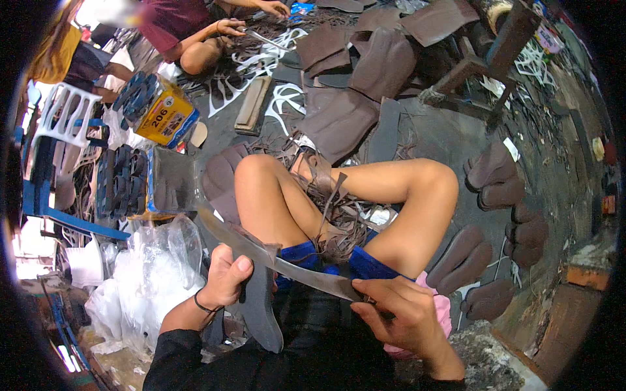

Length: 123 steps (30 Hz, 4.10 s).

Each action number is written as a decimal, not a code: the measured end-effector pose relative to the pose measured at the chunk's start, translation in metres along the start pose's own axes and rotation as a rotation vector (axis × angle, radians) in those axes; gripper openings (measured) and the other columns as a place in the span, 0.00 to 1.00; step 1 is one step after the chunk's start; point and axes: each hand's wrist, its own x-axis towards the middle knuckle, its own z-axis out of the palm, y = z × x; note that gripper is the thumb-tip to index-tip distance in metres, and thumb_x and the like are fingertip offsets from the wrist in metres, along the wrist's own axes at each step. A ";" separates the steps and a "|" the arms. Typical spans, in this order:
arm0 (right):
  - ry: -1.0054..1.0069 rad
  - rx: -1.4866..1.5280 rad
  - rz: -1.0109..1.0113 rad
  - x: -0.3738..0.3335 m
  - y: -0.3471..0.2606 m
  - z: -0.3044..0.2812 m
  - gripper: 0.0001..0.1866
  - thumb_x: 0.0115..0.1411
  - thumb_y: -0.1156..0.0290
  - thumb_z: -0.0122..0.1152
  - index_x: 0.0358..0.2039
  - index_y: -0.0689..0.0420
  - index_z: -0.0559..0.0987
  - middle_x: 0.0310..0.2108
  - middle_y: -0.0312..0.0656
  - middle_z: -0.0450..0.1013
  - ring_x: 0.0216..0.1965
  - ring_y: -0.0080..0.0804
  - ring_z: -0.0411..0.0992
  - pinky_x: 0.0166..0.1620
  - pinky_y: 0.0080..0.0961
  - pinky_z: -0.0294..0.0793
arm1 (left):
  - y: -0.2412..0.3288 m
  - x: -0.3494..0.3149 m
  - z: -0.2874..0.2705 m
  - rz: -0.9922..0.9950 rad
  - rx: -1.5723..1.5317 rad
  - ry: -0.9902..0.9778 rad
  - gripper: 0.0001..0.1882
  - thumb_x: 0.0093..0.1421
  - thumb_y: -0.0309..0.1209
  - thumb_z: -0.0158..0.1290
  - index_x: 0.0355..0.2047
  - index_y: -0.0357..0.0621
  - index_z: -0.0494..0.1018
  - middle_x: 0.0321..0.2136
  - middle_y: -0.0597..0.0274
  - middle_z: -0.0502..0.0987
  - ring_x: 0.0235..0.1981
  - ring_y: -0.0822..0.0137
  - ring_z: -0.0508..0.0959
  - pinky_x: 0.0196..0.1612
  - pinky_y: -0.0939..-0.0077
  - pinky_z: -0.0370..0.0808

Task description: The person sits on the floor and uses a knife to trim the edges of gray shoe soles and straps. They repeatedly cut along the edges, flip the pieces, and place trimmed parts aside.

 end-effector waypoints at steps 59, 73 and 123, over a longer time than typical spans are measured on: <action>0.092 0.075 0.416 -0.030 0.016 0.064 0.13 0.59 0.66 0.68 0.41 0.59 0.82 0.30 0.45 0.80 0.27 0.36 0.79 0.31 0.28 0.77 | -0.133 0.023 0.051 -0.174 -0.571 0.284 0.17 0.71 0.44 0.48 0.45 0.42 0.67 0.34 0.61 0.74 0.33 0.70 0.76 0.37 0.74 0.76; 0.114 0.059 0.349 -0.033 0.026 0.075 0.14 0.58 0.65 0.69 0.42 0.57 0.82 0.29 0.42 0.79 0.25 0.33 0.77 0.29 0.28 0.76 | -0.124 0.021 0.043 -0.149 -0.643 0.257 0.14 0.70 0.41 0.50 0.45 0.43 0.70 0.36 0.65 0.77 0.34 0.74 0.78 0.38 0.78 0.77; 1.384 -0.047 1.293 -0.264 0.274 0.106 0.23 0.58 0.50 0.64 0.23 0.61 0.76 0.16 0.47 0.73 0.18 0.42 0.74 0.25 0.41 0.71 | -0.246 0.388 0.079 -0.030 1.353 -0.130 0.47 0.48 0.49 0.68 0.60 0.30 0.63 0.48 0.34 0.77 0.51 0.42 0.78 0.55 0.57 0.74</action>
